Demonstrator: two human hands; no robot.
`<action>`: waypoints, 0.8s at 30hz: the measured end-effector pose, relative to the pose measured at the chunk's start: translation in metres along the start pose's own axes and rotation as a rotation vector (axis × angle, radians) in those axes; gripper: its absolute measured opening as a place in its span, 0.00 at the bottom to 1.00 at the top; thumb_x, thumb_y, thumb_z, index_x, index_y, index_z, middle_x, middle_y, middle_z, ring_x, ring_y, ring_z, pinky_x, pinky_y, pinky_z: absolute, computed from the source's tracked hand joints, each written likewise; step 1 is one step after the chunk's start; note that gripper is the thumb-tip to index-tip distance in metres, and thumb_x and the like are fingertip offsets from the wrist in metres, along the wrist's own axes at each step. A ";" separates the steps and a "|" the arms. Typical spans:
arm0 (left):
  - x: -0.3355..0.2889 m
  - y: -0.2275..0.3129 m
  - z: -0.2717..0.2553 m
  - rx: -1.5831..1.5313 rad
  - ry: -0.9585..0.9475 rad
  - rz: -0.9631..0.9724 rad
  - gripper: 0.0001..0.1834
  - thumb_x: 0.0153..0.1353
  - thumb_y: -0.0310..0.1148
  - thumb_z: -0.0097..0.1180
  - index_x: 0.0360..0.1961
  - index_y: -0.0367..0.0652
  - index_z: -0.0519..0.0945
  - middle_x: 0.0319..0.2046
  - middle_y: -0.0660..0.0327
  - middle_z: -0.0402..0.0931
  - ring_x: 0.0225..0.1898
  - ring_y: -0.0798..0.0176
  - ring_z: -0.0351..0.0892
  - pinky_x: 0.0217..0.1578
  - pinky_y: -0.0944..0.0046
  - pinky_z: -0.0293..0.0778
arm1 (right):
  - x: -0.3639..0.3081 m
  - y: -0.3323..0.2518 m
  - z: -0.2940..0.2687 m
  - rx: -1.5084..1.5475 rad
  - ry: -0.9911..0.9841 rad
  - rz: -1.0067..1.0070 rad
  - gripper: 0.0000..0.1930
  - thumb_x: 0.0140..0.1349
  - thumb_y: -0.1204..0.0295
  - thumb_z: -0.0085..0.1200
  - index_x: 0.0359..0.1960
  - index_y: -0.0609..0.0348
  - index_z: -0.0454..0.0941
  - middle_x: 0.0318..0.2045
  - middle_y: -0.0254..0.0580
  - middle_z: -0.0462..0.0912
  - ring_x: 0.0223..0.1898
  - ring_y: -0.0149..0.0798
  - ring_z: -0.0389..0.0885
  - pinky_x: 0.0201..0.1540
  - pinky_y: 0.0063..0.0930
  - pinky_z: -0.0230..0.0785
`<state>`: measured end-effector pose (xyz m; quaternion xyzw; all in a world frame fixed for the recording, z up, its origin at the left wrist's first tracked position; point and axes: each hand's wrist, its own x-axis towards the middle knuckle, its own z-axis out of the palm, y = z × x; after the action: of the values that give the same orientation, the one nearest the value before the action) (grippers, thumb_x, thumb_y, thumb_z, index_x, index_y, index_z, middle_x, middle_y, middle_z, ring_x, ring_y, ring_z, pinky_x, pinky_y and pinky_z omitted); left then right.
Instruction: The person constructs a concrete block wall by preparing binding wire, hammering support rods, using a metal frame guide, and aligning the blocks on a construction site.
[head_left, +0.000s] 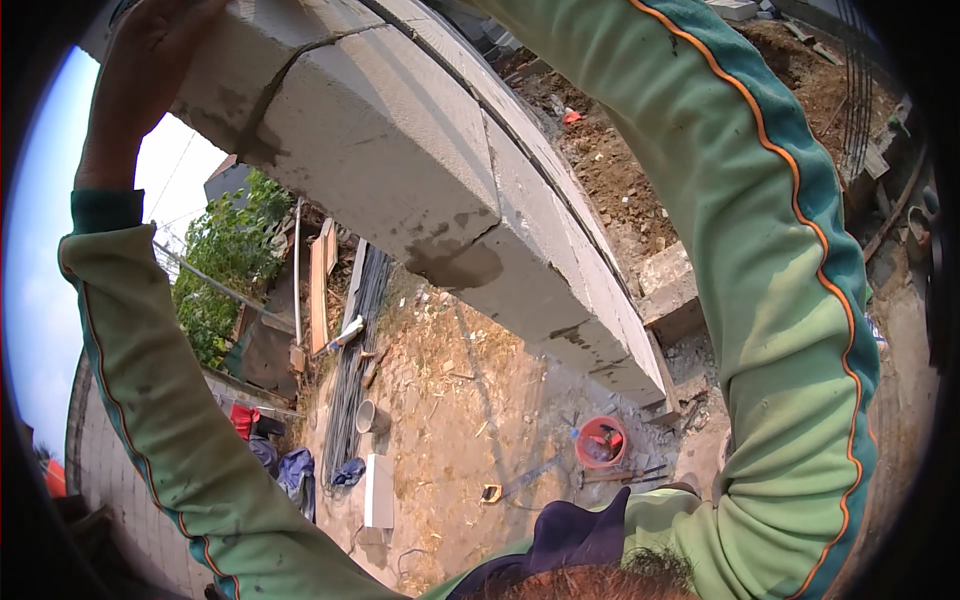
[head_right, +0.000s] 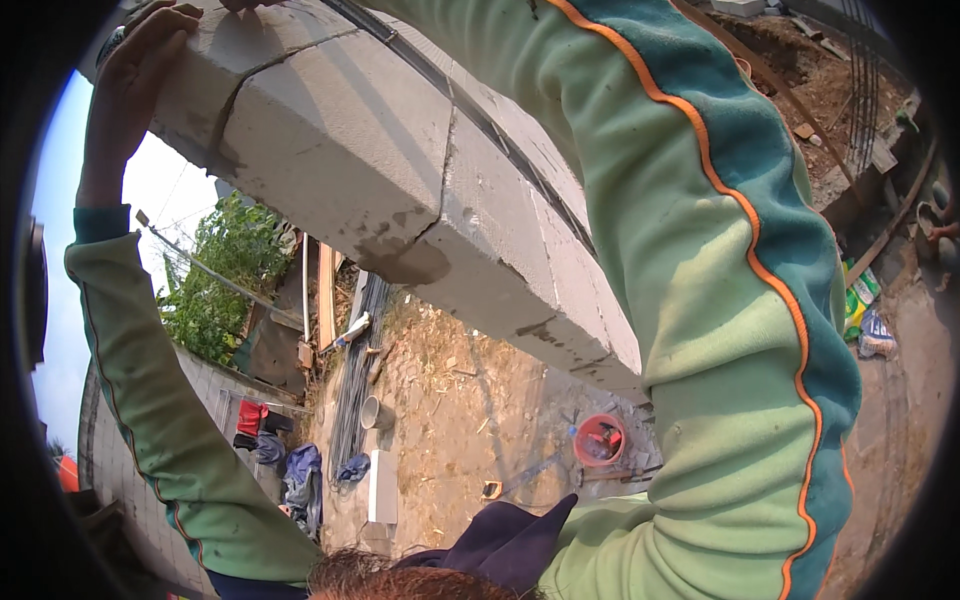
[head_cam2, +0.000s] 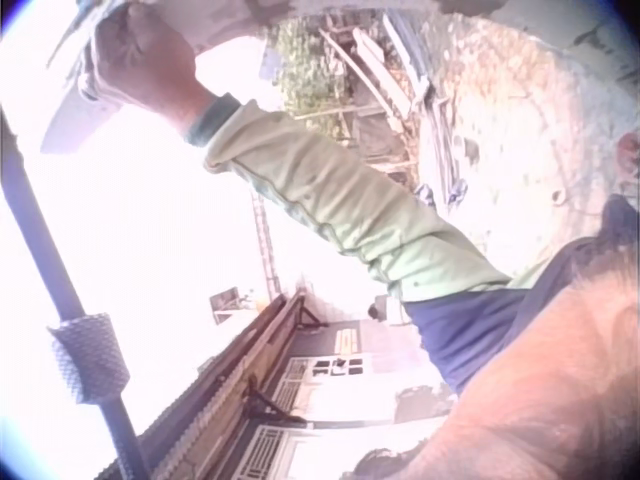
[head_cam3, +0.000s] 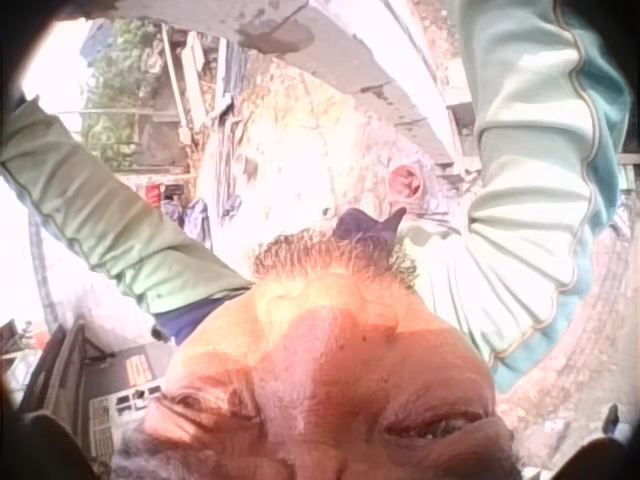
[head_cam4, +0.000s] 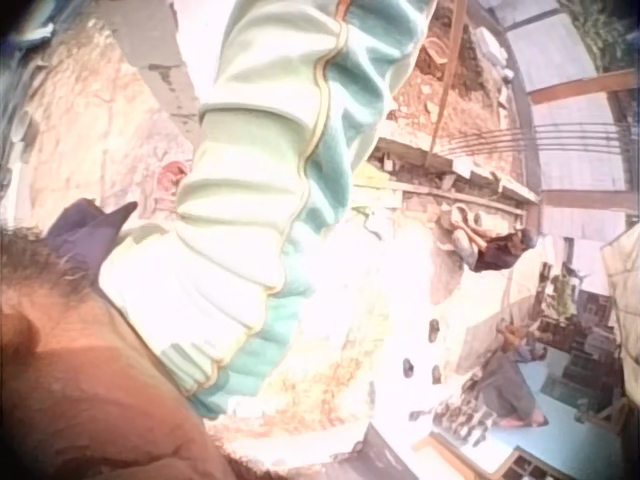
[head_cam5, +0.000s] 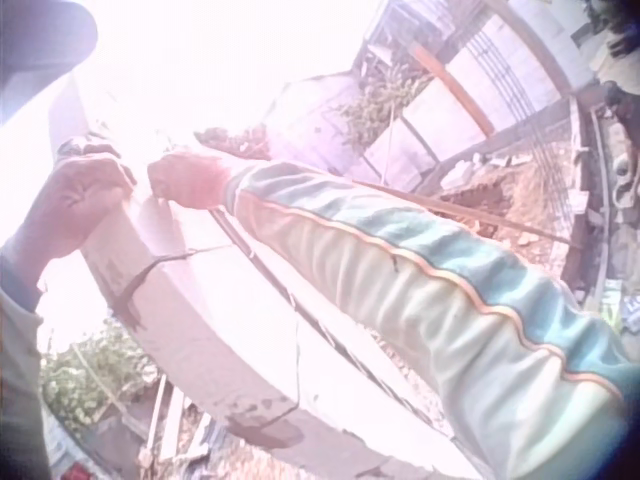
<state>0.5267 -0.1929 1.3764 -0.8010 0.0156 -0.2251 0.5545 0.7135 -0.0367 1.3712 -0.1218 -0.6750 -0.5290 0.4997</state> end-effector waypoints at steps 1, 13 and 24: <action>-0.001 -0.003 0.002 -0.028 -0.017 -0.057 0.05 0.51 0.30 0.57 0.26 0.41 0.81 0.30 0.59 0.77 0.44 0.54 0.73 0.52 0.54 0.63 | -0.001 0.001 0.001 0.039 -0.015 0.025 0.08 0.59 0.73 0.51 0.34 0.57 0.83 0.35 0.48 0.86 0.41 0.49 0.85 0.43 0.40 0.76; -0.004 -0.006 0.011 -0.147 0.065 -0.045 0.04 0.52 0.29 0.58 0.27 0.39 0.81 0.29 0.58 0.75 0.44 0.54 0.72 0.51 0.55 0.65 | -0.049 -0.015 -0.038 -0.367 -0.166 0.025 0.10 0.63 0.69 0.48 0.37 0.58 0.82 0.37 0.43 0.84 0.43 0.43 0.83 0.46 0.34 0.75; -0.030 -0.036 0.002 0.147 -0.109 0.157 0.04 0.60 0.27 0.51 0.31 0.41 0.78 0.43 0.57 0.77 0.63 0.46 0.67 0.63 0.45 0.61 | -0.052 -0.068 -0.040 0.078 0.178 0.534 0.19 0.68 0.72 0.50 0.59 0.67 0.72 0.47 0.48 0.82 0.49 0.40 0.80 0.52 0.26 0.73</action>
<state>0.4926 -0.1693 1.3975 -0.7657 0.0315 -0.1374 0.6275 0.7126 -0.0791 1.2866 -0.2291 -0.5924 -0.3608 0.6829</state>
